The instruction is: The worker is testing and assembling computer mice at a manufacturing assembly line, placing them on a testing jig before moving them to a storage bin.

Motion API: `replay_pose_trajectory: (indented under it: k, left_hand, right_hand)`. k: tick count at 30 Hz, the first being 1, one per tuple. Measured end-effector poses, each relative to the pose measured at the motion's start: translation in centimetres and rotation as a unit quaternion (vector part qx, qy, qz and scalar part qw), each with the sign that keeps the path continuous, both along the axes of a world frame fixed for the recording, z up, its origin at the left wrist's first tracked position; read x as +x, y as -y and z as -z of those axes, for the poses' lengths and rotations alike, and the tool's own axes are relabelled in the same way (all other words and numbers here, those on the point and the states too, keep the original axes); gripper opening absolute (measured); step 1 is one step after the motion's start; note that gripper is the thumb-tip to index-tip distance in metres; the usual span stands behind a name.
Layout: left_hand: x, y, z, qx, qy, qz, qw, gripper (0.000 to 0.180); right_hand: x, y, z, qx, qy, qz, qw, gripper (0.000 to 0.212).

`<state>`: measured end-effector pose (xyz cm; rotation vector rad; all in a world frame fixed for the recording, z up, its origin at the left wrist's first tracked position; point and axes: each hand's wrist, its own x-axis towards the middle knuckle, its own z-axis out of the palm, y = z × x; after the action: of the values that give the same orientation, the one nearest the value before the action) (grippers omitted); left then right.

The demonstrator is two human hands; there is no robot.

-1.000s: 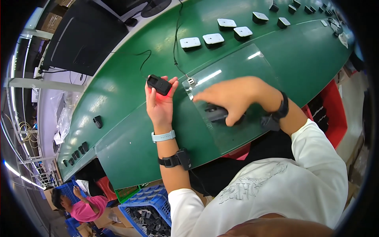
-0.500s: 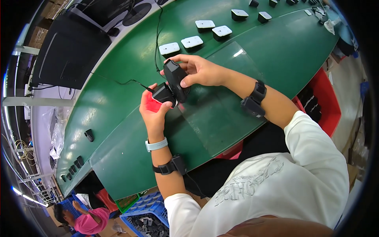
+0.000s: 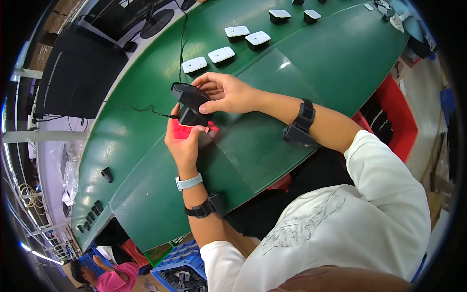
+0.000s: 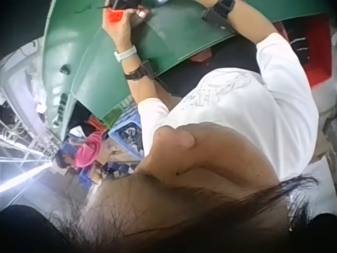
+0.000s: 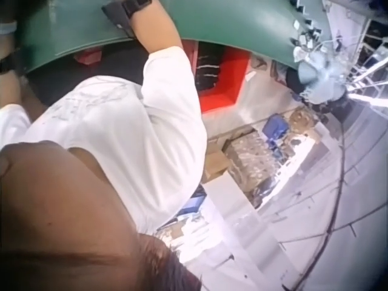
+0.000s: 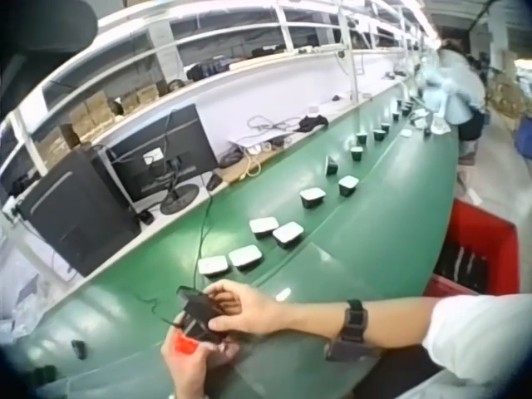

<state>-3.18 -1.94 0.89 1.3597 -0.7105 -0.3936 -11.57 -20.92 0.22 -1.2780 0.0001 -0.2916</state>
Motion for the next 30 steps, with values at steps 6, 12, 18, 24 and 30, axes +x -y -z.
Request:
replay_pose_trajectory:
  k: [6, 12, 18, 24, 30]
  left_hand:
    - [1.2, -1.0, 1.9, -0.017, -0.073, 0.054, 0.996, 0.051]
    - [1.1, -1.0, 2.5, -0.056, -0.075, 0.048, 0.994, 0.054]
    - [1.2, -1.5, 2.2, -0.032, -0.083, 0.063, 0.994, 0.059]
    - [1.9, -1.7, 2.8, -0.079, -0.144, 0.085, 0.983, 0.047]
    - [4.1, -2.1, 2.7, -0.138, -0.231, 0.056, 0.962, 0.051]
  right_hand:
    - [-1.6, -1.4, -1.4, -0.333, 0.134, 0.132, 0.924, 0.073]
    - [-1.5, -1.9, -0.8, -0.386, 0.275, 0.195, 0.858, 0.080]
    - [-1.6, -2.1, -0.8, -0.382, 0.255, 0.203, 0.865, 0.083]
    - [-1.7, -1.4, -1.0, -0.321, 0.214, 0.189, 0.903, 0.074]
    - [-1.7, 0.4, -0.4, -0.514, 0.176, -0.134, 0.829, 0.059]
